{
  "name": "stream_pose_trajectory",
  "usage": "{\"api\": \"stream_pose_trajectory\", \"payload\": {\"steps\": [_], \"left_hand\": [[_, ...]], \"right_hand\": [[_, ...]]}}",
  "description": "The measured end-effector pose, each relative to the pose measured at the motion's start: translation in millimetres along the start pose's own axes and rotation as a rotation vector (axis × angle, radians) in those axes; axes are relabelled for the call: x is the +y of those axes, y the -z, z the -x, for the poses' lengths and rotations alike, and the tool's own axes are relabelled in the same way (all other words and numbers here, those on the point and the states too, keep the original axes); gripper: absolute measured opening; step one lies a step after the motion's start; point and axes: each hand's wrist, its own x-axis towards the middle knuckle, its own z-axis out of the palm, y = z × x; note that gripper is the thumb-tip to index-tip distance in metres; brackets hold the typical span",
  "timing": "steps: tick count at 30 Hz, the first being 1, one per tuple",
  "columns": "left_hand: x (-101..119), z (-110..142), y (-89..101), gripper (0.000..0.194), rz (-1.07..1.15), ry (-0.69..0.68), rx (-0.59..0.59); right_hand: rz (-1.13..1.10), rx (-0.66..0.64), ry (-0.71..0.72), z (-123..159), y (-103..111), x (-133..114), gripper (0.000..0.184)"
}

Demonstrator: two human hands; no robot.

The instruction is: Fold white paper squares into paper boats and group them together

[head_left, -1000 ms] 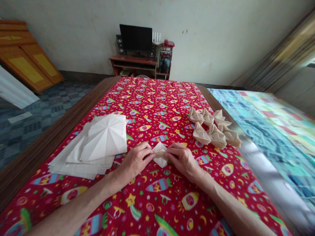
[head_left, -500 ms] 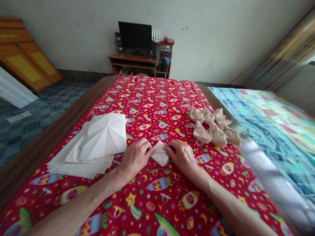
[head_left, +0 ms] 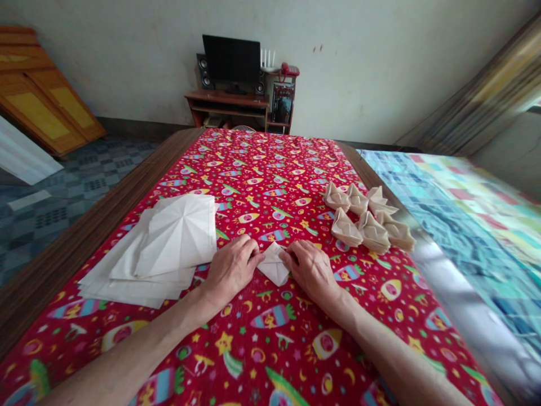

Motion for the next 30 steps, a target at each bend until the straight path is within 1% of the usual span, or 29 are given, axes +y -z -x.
{"api": "stream_pose_trajectory", "payload": {"steps": [2, 3, 5, 7, 9, 13, 16, 17, 19, 21, 22, 23, 27, 30], "left_hand": [[0, 0, -0.5, 0.011, 0.006, -0.041, 0.03], [0, 1, -0.8, 0.01, 0.013, -0.091, 0.046], [1, 3, -1.7, 0.023, 0.016, -0.237, 0.064], [2, 8, -2.5, 0.034, -0.008, -0.373, 0.055], [3, 14, -2.7, 0.04, -0.04, -0.428, 0.018], [3, 23, -1.4, 0.048, -0.073, -0.404, -0.086], [2, 25, -0.7, 0.049, -0.082, -0.404, -0.122], [2, 25, -0.6, 0.049, -0.085, -0.403, -0.127], [2, 25, -0.1, 0.049, -0.087, -0.399, -0.129], [2, 24, 1.0, 0.049, -0.088, -0.391, -0.124], [3, 24, 2.0, 0.049, -0.088, -0.39, -0.119], [3, 25, 3.2, 0.049, -0.088, -0.39, -0.115], [2, 27, 9.3, 0.044, -0.102, -0.362, -0.089], [-1, 31, 13.6, 0.042, -0.14, -0.338, -0.073]], "right_hand": [[-0.001, -0.001, -0.003, 0, 0, 0, 0.023], [-0.002, 0.001, -0.004, 0, 0, 0, 0.023], [-0.007, 0.006, -0.002, 1, 1, -1, 0.023], [-0.018, 0.01, 0.002, 2, 2, -1, 0.023], [-0.032, 0.011, 0.004, 1, 3, -2, 0.023], [-0.015, 0.018, 0.005, 1, 4, -3, 0.021], [0.046, 0.033, -0.003, 1, 5, -3, 0.019], [0.062, 0.033, 0.027, 2, 6, -3, 0.018], [0.068, 0.019, 0.161, 6, 8, -4, 0.018], [0.042, -0.004, 0.331, 11, 11, -3, 0.026], [0.027, -0.016, 0.384, 14, 12, -3, 0.031], [0.016, -0.031, 0.409, 17, 12, -1, 0.035], [0.015, -0.121, 0.355, 29, 13, 6, 0.05], [0.037, -0.124, 0.334, 36, 14, 11, 0.057]]}}
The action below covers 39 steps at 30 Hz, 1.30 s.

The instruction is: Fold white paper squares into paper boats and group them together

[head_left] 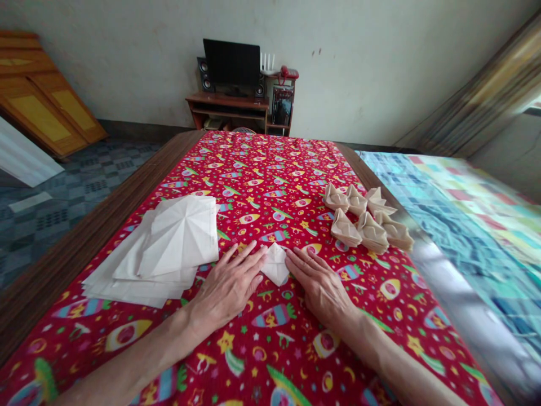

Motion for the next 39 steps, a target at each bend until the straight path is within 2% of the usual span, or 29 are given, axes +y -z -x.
{"api": "stream_pose_trajectory", "payload": {"steps": [5, 10, 13, 16, 19, 22, 25, 30, 33, 35, 38, 39], "left_hand": [[-4, 9, 2.0, 0.043, -0.02, -0.004, -0.001], [-7, 6, -1.6, 0.032, 0.08, 0.028, 0.144], [-5, -6, -4.5, 0.025, 0.167, 0.119, 0.192], [-2, -19, -8.4, 0.02, 0.131, 0.226, 0.165], [-2, -30, -11.7, 0.019, 0.118, 0.246, 0.118], [-6, -39, -11.4, 0.023, 0.253, 0.279, 0.066], [-7, -44, -6.8, 0.024, 0.395, 0.334, 0.069], [3, -50, 6.6, 0.025, 0.516, 0.404, 0.069], [7, -51, 14.5, 0.03, 0.598, 0.376, 0.127], [7, -49, 15.9, 0.033, 0.668, 0.331, 0.21], [4, -45, 7.6, 0.025, 0.705, 0.321, 0.391], [3, -43, 2.5, 0.028, 0.724, 0.336, 0.427]], "right_hand": [[0.045, 0.047, -0.02, 8, 0, 1, 0.061], [0.08, 0.042, -0.045, 10, -1, 0, 0.056], [0.094, 0.064, -0.06, 9, -3, -1, 0.054], [0.099, 0.105, -0.06, 6, -4, -3, 0.047], [0.088, 0.116, -0.063, 3, -2, -5, 0.041], [0.047, 0.136, -0.101, -2, 4, -9, 0.033], [0.008, 0.214, -0.122, -11, 12, -16, 0.026], [-0.011, 0.226, -0.144, -30, 17, -33, 0.026], [-0.029, 0.238, -0.198, -39, 15, -38, 0.018], [-0.119, 0.277, -0.254, -42, 15, -35, 0.021], [-0.454, 0.359, -0.447, -44, 16, -25, 0.027], [-0.61, 0.373, -0.52, -44, 16, -21, 0.03]]}}
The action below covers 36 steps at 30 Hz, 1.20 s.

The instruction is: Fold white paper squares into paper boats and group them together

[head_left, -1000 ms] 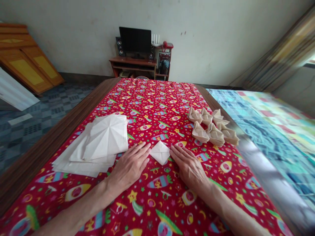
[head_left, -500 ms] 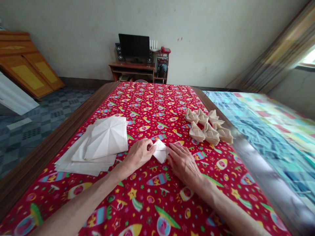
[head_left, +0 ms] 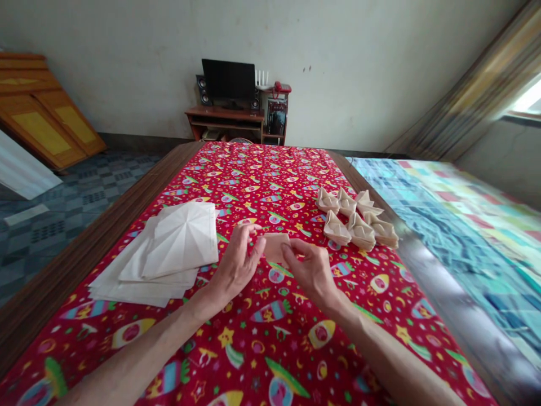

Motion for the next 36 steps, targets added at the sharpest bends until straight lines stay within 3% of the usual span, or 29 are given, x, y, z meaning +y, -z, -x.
{"api": "stream_pose_trajectory", "payload": {"steps": [3, 5, 8, 12, 16, 19, 23, 27, 33, 36], "left_hand": [[-11, 7, -8.6, 0.054, 0.212, 0.123, -0.108], [-14, 9, -12.1, 0.057, 0.392, 0.218, -0.204], [-14, 9, -10.0, 0.058, 0.487, 0.294, -0.216], [-16, 4, -1.9, 0.062, 0.414, 0.309, -0.245], [-22, 2, -0.9, 0.053, 0.324, 0.236, -0.313], [-24, 2, -4.1, 0.052, 0.192, 0.183, -0.334], [-25, 3, -5.6, 0.046, -0.015, 0.082, -0.268], [-24, 8, 1.0, 0.039, -0.187, -0.124, -0.188], [-29, 18, 15.0, 0.03, -0.266, -0.351, -0.456], [-30, 18, 17.1, 0.027, -0.311, -0.397, -0.487]], "right_hand": [[-0.361, -0.044, -0.229, -4, 1, 7, 0.036], [-0.463, -0.079, -0.301, -4, -2, 10, 0.038], [-0.491, -0.135, -0.318, 0, -6, 14, 0.038], [-0.451, -0.154, -0.278, 4, -4, 22, 0.036], [-0.291, -0.072, -0.202, 2, 4, 31, 0.033], [-0.091, -0.159, -0.109, 0, 7, 33, 0.024], [0.077, -0.219, -0.06, -2, 5, 35, 0.016], [0.206, -0.213, -0.044, 0, 7, 34, 0.015], [0.55, -0.173, 0.152, 4, 16, 29, 0.015], [0.63, -0.152, 0.286, 7, 19, 32, 0.016]]}}
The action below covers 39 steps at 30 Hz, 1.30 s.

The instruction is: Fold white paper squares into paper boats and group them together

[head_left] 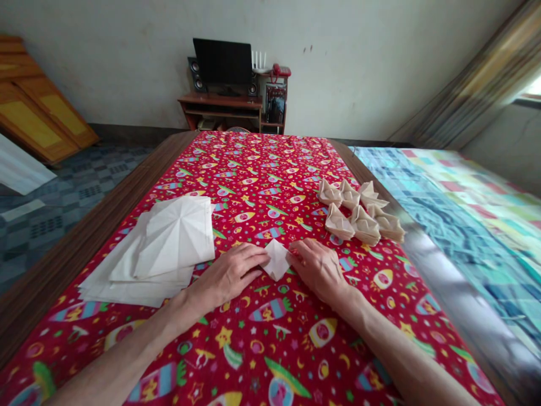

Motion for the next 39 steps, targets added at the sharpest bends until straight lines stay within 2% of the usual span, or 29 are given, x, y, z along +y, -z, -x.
{"api": "stream_pose_trajectory", "payload": {"steps": [4, 7, 14, 18, 24, 26, 31, 34, 39], "left_hand": [[5, -4, 4.8, 0.023, -0.13, -0.07, -0.023], [11, -6, 9.4, 0.023, -0.252, -0.117, -0.088], [13, -3, 10.6, 0.023, -0.367, -0.16, -0.124], [13, -4, 9.8, 0.02, -0.292, -0.193, -0.163], [10, -6, 7.1, 0.023, -0.183, -0.164, -0.198], [5, -5, 4.7, 0.024, -0.142, -0.164, -0.166], [-2, -3, -0.9, 0.023, -0.042, -0.075, 0.01], [1, -4, 0.9, 0.022, -0.139, -0.089, -0.011], [8, -8, 6.3, 0.02, -0.359, -0.162, -0.059]], "right_hand": [[-0.09, -0.046, 0.286, 7, 2, 6, 0.022], [-0.159, -0.067, 0.38, 11, 5, 8, 0.023], [-0.127, -0.081, 0.37, 9, 4, 3, 0.025], [-0.199, -0.063, 0.331, 10, 1, 5, 0.024], [-0.231, -0.059, 0.337, 13, 0, 9, 0.024], [-0.21, -0.054, 0.354, 13, 1, 8, 0.024], [-0.136, -0.088, 0.384, 7, 6, 6, 0.022], [-0.123, -0.101, 0.402, 3, 6, 7, 0.023], [-0.18, -0.049, 0.421, 2, 0, 12, 0.022]]}}
